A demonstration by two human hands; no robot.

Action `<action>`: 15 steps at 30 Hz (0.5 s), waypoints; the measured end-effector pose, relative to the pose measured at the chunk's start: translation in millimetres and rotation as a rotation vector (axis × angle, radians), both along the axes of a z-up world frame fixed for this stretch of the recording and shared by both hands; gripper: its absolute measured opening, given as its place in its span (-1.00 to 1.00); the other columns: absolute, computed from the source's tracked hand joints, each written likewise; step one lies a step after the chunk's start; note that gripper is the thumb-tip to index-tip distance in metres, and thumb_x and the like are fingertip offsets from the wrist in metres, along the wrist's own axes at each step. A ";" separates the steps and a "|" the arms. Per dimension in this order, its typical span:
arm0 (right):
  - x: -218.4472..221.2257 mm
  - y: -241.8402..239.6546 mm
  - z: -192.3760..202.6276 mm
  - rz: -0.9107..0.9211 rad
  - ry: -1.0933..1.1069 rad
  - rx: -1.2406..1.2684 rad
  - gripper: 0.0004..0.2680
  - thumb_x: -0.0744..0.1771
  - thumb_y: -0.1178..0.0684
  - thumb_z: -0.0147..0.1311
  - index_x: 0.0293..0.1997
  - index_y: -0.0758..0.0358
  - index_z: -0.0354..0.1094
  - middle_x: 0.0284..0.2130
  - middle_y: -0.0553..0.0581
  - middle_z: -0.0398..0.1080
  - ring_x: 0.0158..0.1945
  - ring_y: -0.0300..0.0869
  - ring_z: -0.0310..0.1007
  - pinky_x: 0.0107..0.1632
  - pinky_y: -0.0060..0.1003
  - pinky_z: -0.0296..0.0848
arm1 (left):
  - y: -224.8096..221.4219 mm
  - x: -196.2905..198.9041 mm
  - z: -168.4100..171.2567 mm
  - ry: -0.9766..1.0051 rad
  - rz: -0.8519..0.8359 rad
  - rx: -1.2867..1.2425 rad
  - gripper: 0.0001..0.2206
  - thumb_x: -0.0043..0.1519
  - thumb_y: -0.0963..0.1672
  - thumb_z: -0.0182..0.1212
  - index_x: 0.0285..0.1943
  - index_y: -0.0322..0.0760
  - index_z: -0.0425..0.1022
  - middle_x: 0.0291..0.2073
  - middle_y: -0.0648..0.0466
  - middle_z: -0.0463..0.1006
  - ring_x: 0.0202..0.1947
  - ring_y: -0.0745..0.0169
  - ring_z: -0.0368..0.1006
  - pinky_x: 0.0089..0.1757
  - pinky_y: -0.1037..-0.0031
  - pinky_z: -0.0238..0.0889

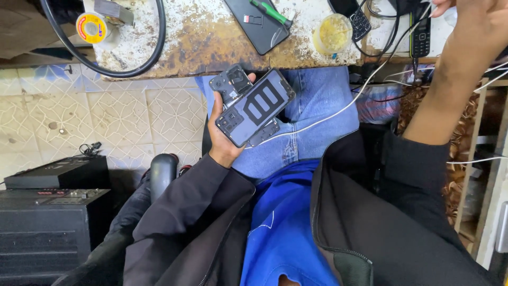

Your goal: The person is disassembling a smartphone by using a precision screwdriver to remove multiple small screws from the internal frame.

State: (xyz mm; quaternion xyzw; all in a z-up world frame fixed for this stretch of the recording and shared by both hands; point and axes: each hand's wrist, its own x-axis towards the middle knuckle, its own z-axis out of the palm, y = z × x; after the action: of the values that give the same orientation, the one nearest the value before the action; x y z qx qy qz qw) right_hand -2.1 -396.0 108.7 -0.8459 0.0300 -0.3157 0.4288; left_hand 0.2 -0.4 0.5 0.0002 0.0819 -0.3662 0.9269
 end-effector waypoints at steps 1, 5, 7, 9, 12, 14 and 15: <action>0.1 1.9 0.4 -0.005 -0.008 0.024 -0.80 0.62 0.19 0.08 -0.13 0.41 0.32 -0.30 0.27 0.45 -0.10 -0.02 0.54 0.30 -0.02 0.54 | 0.2 -0.1 0.1 -0.012 0.000 0.001 -0.28 0.41 0.15 -0.03 0.64 -0.33 0.06 0.47 -0.24 0.24 0.43 -0.21 0.25 0.36 0.01 0.14; 1.8 0.9 -0.5 -0.039 -0.032 0.028 -0.78 0.61 0.18 0.12 -0.16 0.39 0.34 -0.37 0.26 0.45 -0.12 -0.02 0.57 0.31 -0.03 0.57 | -0.4 -0.1 0.9 -0.002 -0.005 0.003 -0.29 0.42 0.17 -0.07 0.63 -0.32 0.08 0.46 -0.22 0.26 0.41 -0.19 0.27 0.35 0.02 0.16; 2.7 4.4 1.6 0.060 -0.055 0.053 -0.84 0.64 0.19 0.06 0.00 0.50 0.32 -0.27 0.40 0.42 -0.22 0.04 0.43 0.07 -0.05 0.46 | -0.4 -0.2 0.4 0.011 0.003 0.004 -0.28 0.43 0.17 -0.10 0.63 -0.34 0.06 0.47 -0.21 0.24 0.42 -0.19 0.26 0.36 0.03 0.15; 1.7 11.5 3.1 0.109 -0.065 0.060 -0.85 0.64 0.20 0.04 0.08 0.56 0.31 -0.30 0.48 0.38 -0.24 0.10 0.41 0.00 -0.05 0.44 | -0.4 -0.3 0.6 -0.008 0.011 0.012 -0.29 0.44 0.16 -0.10 0.63 -0.35 0.07 0.48 -0.19 0.25 0.42 -0.17 0.26 0.36 0.04 0.16; 1.9 34.4 10.1 0.177 -0.044 0.094 -0.88 0.63 0.22 0.00 0.14 0.57 0.28 -0.25 0.52 0.36 -0.25 0.12 0.38 -0.08 -0.07 0.41 | -0.5 0.1 2.9 -0.032 0.026 0.015 -0.30 0.45 0.15 -0.08 0.61 -0.38 0.09 0.45 -0.22 0.29 0.40 -0.17 0.30 0.35 0.06 0.19; 4.3 54.3 12.9 0.197 -0.014 0.121 -0.90 0.63 0.24 -0.03 0.12 0.53 0.26 -0.18 0.49 0.38 -0.24 0.09 0.37 -0.09 -0.10 0.40 | 0.1 0.6 3.6 -0.040 0.034 0.011 -0.30 0.45 0.15 -0.06 0.60 -0.41 0.11 0.41 -0.27 0.32 0.37 -0.19 0.33 0.34 0.06 0.21; 6.6 64.2 12.3 0.217 0.008 0.122 -0.86 0.61 0.18 0.00 0.12 0.55 0.30 -0.21 0.44 0.38 -0.26 0.04 0.38 -0.13 -0.15 0.39 | 0.5 0.9 2.9 -0.036 0.019 0.002 -0.29 0.44 0.16 -0.06 0.61 -0.38 0.09 0.44 -0.25 0.28 0.41 -0.21 0.28 0.36 0.03 0.17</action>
State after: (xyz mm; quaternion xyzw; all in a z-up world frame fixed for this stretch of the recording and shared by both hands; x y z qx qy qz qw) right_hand 4.5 -331.8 121.0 -0.8180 -0.0407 -0.2616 0.5107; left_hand 1.1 0.1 3.4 0.0069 0.0655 -0.3570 0.9318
